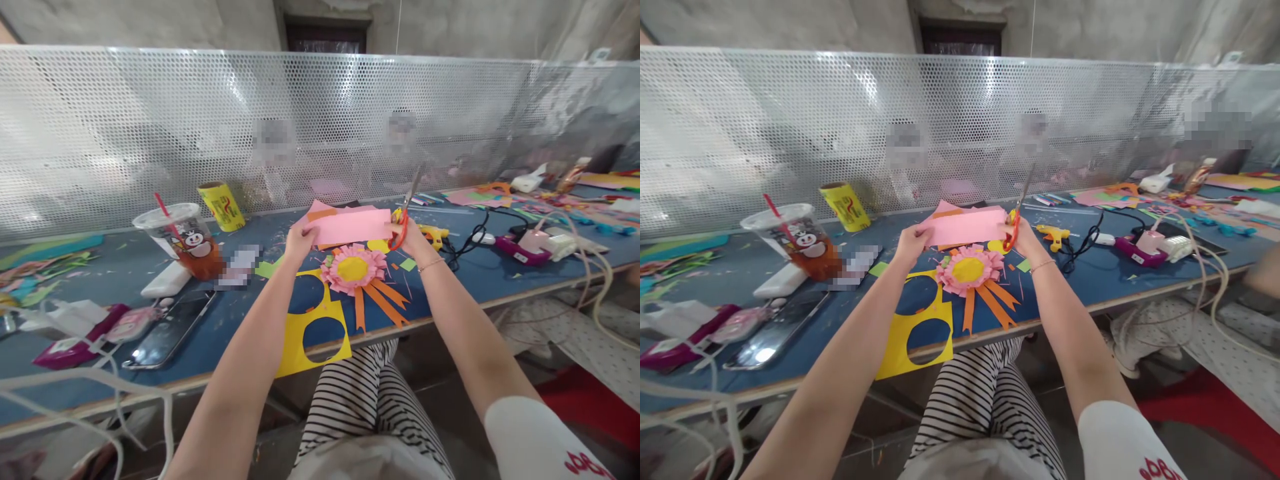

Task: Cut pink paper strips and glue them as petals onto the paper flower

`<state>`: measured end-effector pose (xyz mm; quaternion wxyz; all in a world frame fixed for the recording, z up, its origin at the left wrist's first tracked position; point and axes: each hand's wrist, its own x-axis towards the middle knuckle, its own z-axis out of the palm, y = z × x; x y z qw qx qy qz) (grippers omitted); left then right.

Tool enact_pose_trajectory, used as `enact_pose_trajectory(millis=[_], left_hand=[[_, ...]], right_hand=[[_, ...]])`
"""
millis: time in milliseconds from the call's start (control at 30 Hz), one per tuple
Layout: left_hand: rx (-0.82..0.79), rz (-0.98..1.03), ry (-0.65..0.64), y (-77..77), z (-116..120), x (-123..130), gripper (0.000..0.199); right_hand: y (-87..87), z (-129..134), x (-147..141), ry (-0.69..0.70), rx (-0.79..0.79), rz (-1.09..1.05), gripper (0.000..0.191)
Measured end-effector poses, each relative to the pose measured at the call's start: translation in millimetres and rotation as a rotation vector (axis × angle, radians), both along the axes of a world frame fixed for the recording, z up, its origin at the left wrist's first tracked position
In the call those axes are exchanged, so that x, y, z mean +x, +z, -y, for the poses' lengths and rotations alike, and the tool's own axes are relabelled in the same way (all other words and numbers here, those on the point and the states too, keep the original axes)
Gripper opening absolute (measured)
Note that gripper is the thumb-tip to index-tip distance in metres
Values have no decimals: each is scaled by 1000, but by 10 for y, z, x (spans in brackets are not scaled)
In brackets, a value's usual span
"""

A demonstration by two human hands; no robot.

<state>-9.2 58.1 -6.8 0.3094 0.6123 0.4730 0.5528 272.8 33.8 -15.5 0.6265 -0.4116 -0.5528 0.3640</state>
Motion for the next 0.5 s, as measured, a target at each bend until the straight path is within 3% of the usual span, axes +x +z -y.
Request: enact_pose_trajectory(millis=[167, 333, 433, 500], left_hand=[[-18, 402, -120, 127, 120, 67, 34], [-63, 783, -240, 162, 309, 252, 48], [-23, 813, -301, 151, 387, 354, 57], [7, 729, -335, 133, 417, 422, 50]], right_hand=[[-108, -43, -101, -36, 37, 1, 31], [-65, 4, -346, -43, 32, -278, 32], [-26, 31, -416, -25, 4, -425, 35], [-31, 28, -429, -39, -12, -464, 36]])
